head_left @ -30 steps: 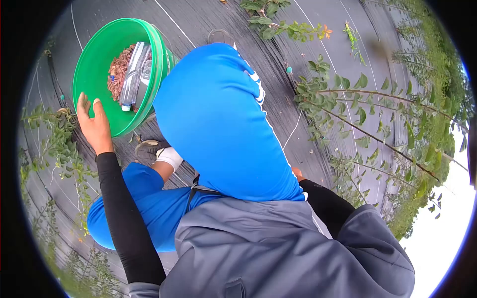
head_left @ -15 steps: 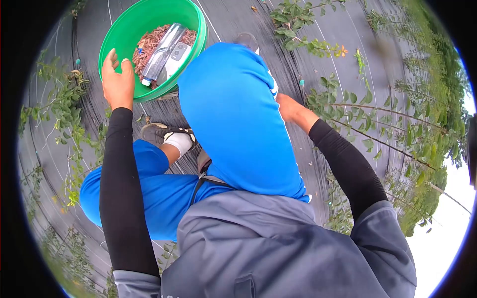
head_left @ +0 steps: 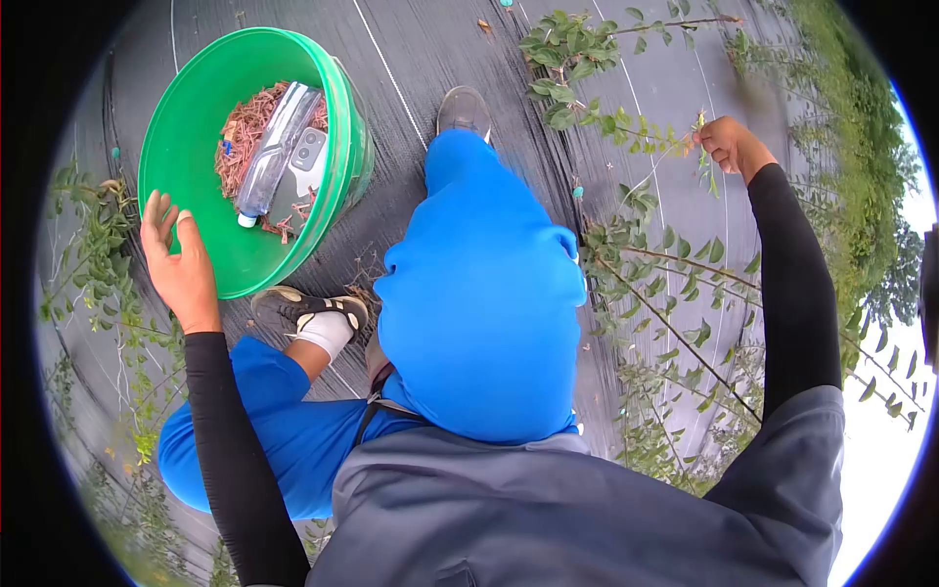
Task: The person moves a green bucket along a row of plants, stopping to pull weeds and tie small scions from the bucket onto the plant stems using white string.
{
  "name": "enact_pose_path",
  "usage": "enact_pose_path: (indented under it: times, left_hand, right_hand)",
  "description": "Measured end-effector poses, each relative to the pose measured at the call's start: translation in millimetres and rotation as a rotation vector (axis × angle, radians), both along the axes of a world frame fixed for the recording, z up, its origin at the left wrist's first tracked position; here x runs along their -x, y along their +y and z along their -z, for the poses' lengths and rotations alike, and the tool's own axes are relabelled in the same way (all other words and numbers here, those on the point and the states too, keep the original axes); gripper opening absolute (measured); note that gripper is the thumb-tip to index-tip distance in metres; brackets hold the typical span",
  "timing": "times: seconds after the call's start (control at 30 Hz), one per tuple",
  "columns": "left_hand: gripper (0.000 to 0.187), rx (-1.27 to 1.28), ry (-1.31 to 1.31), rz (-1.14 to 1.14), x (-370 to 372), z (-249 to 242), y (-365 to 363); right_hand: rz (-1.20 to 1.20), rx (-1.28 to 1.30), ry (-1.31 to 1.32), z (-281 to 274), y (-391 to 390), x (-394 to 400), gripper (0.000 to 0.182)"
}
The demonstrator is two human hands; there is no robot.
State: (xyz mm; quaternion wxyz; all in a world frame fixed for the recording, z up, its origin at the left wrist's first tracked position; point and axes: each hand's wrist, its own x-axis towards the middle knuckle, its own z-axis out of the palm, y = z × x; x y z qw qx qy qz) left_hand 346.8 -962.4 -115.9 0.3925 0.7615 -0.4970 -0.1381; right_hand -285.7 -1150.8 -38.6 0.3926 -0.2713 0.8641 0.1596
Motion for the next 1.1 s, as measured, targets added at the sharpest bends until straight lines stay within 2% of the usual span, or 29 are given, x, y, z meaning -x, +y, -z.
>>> enact_pose_path:
  times: [0.07, 0.13, 0.23, 0.27, 0.3, 0.33, 0.4, 0.47, 0.5, 0.53, 0.6, 0.63, 0.73, 0.77, 0.87, 0.93, 0.97, 1.03, 1.07, 1.1]
  left_hand:
    - [0.042, -0.011, 0.024, 0.000, 4, -1, -3]
    - [0.042, -0.046, -0.003, 0.011, 5, -2, -3]
    - [0.043, -0.043, 0.028, -0.002, 10, -5, -5]
    - [0.043, -0.050, 0.036, 0.001, 11, -6, -5]
    - [0.043, -0.055, 0.037, 0.007, 12, -5, -5]
    - [0.043, -0.056, 0.049, -0.004, 14, -5, -5]
    - [0.043, -0.069, 0.050, -0.003, 15, -7, -6]
    - [0.043, -0.076, 0.047, -0.005, 14, -8, -6]
    - [0.043, -0.076, 0.054, -0.016, 14, -6, -7]
    - [0.044, -0.063, 0.074, -0.024, 14, -4, -7]
    - [0.044, -0.060, 0.083, -0.024, 14, -4, -5]
    - [0.044, -0.055, 0.079, -0.037, 12, -5, -5]
    - [0.044, -0.049, 0.064, -0.028, 11, -6, -4]
    - [0.044, -0.037, 0.057, -0.039, 11, -6, -3]
    - [0.045, -0.051, 0.041, -0.001, 10, -5, -3]
    - [0.045, -0.047, 0.048, -0.006, 13, -8, -4]
    - [0.045, -0.050, 0.058, -0.012, 15, -8, -5]
    - [0.045, -0.057, 0.052, -0.013, 12, -6, -4]
    - [0.045, -0.060, 0.047, -0.020, 12, -5, -4]
    - [0.045, -0.062, 0.046, -0.020, 14, -6, -3]
  right_hand:
    - [0.090, 0.050, 0.005, 9, -13, 39, 0.013]
    - [0.194, 0.037, 0.148, 14, -18, 92, 0.017]
    - [0.125, -0.014, 0.176, 31, -11, 184, 0.019]
    - [0.085, -0.134, 0.254, 34, -13, 194, 0.016]
    - [0.049, -0.254, 0.332, 37, -13, 205, 0.026]
    - [-0.069, -0.293, 0.393, 42, -14, 197, 0.022]
    - [-0.456, -0.404, 0.575, 48, -36, 163, 0.018]
    - [-1.417, -0.063, 0.335, 59, -45, 167, 0.021]
    - [-1.187, -0.029, 0.395, 61, -44, 157, 0.021]
    - [-0.822, 0.058, 0.299, 56, -36, 137, 0.018]
    - [-0.053, 0.428, 0.145, 46, -19, 96, 0.015]
    - [0.150, 0.695, -0.048, 54, -6, 96, 0.014]
    - [0.260, 1.126, -0.230, 79, 27, 92, 0.019]
    - [0.278, 1.211, -0.274, 86, 32, 94, 0.021]
    - [0.265, 1.317, -0.163, 97, 38, 79, 0.027]
    - [0.628, 1.455, -0.499, 94, 38, 53, 0.034]
    - [0.631, 1.457, -0.497, 94, 37, 52, 0.034]
    - [0.467, 1.212, -0.482, 99, 30, 53, 0.038]
    - [0.470, 1.207, -0.477, 103, 23, 51, 0.038]
    - [0.277, 1.084, -0.492, 108, 10, 47, 0.037]
